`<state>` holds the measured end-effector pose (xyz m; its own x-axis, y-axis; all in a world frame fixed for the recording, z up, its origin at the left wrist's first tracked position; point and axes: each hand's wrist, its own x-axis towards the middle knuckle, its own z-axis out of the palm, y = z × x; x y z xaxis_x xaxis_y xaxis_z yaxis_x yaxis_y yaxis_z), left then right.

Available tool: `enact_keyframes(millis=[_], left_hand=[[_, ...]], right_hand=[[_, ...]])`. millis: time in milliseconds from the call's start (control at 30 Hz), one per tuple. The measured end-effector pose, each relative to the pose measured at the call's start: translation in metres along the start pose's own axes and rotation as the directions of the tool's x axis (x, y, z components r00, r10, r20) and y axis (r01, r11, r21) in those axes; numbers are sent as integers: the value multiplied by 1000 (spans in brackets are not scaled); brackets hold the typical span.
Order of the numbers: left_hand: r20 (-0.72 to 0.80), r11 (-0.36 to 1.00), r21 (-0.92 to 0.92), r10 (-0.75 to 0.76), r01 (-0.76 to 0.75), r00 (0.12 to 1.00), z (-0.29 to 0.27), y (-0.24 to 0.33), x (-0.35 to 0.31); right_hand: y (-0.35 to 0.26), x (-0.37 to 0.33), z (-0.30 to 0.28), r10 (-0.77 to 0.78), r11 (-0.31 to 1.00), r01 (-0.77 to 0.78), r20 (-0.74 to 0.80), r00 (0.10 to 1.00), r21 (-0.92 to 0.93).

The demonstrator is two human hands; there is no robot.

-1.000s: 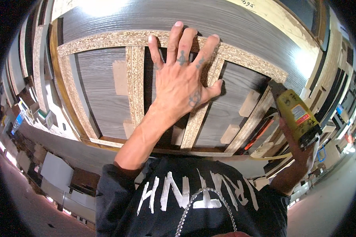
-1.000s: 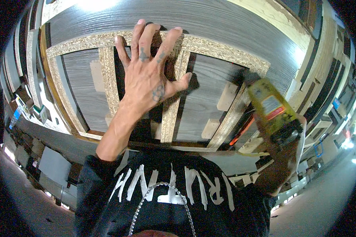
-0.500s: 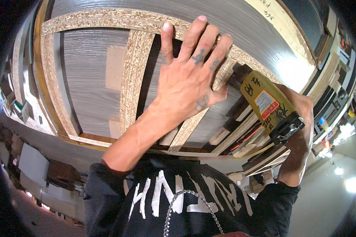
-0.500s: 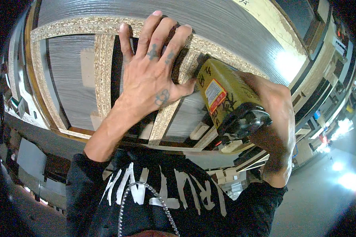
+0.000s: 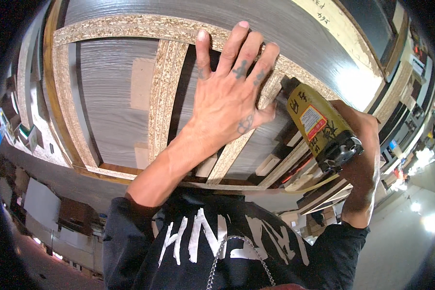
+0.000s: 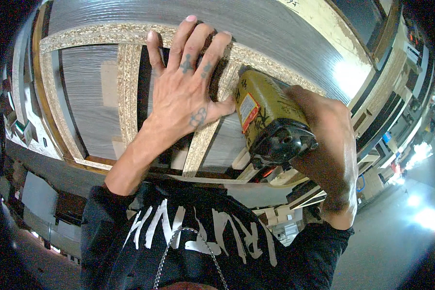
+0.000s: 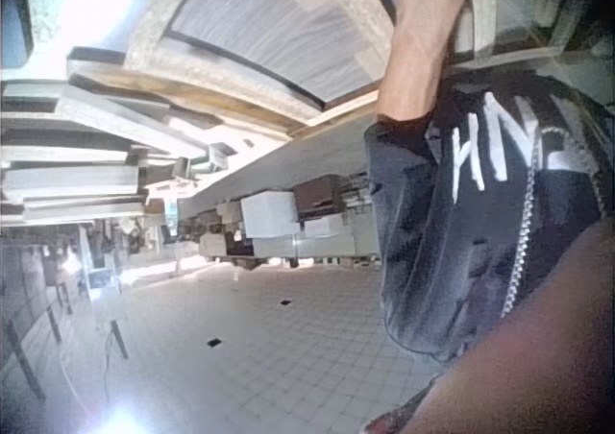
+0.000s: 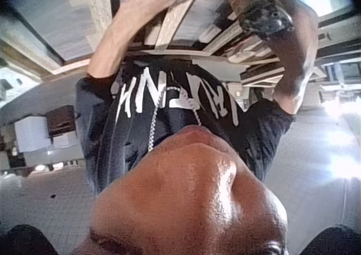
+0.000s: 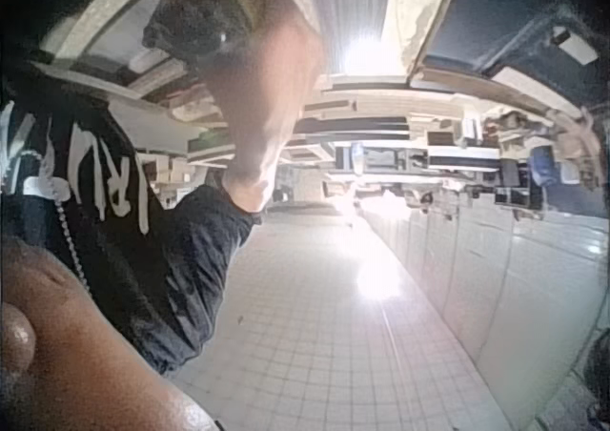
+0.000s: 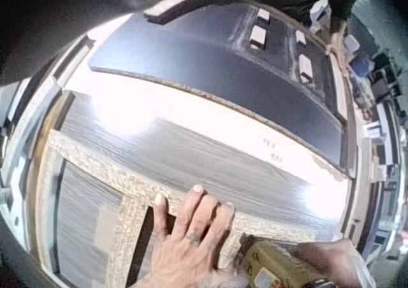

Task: Assembling a wooden furniture frame by positioning wood pieces and securing them with a pneumatic staple gun.

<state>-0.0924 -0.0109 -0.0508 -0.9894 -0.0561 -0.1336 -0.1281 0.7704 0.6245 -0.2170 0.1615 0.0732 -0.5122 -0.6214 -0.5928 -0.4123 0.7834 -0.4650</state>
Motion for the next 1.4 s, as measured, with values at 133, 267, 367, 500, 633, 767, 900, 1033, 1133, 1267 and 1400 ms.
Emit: enact_keyframes(millis=[133,267,367,500,633,767,900,1033,1133,1267,1400], left_hand=[[-9,1000,-15,21,-21,1000,0,0,1],[-71,1000,24,6,-4,997,1,-3,0],[-30,1000,18,3,-3,1000,0,-1,1],[-65,1000,-19,6,-8,998,3,-2,1],[-86,999,-46,8,-12,996,4,-4,-1],[-64,998,-58,2,-6,998,-1,-3,-1],[-52,996,-86,15,-20,999,-1,-3,0],[-76,997,-78,8,-14,997,-4,-3,-2],[-39,999,-2,32,-32,999,-15,-5,-4],[-28,965,262,-7,14,1000,-62,-28,-8],[134,948,319,-48,2,990,-108,-73,-6]], right_hand=[[14,-7,8,44,989,-43,1,999,140],[26,-15,11,-39,999,39,-60,997,10],[22,-15,11,-42,999,41,-93,995,-10],[7,-6,6,-3,998,-1,-65,998,-66],[-5,5,-2,181,983,-179,62,982,-38],[6,3,9,126,990,-122,-57,990,77],[-5,12,6,73,995,-75,27,997,69],[-12,7,6,-44,996,39,-62,997,-84],[-8,-9,7,-139,959,102,-123,983,-264],[12,-47,17,47,985,-89,-265,963,-148],[-2,-62,24,244,964,-262,-249,937,-44]])
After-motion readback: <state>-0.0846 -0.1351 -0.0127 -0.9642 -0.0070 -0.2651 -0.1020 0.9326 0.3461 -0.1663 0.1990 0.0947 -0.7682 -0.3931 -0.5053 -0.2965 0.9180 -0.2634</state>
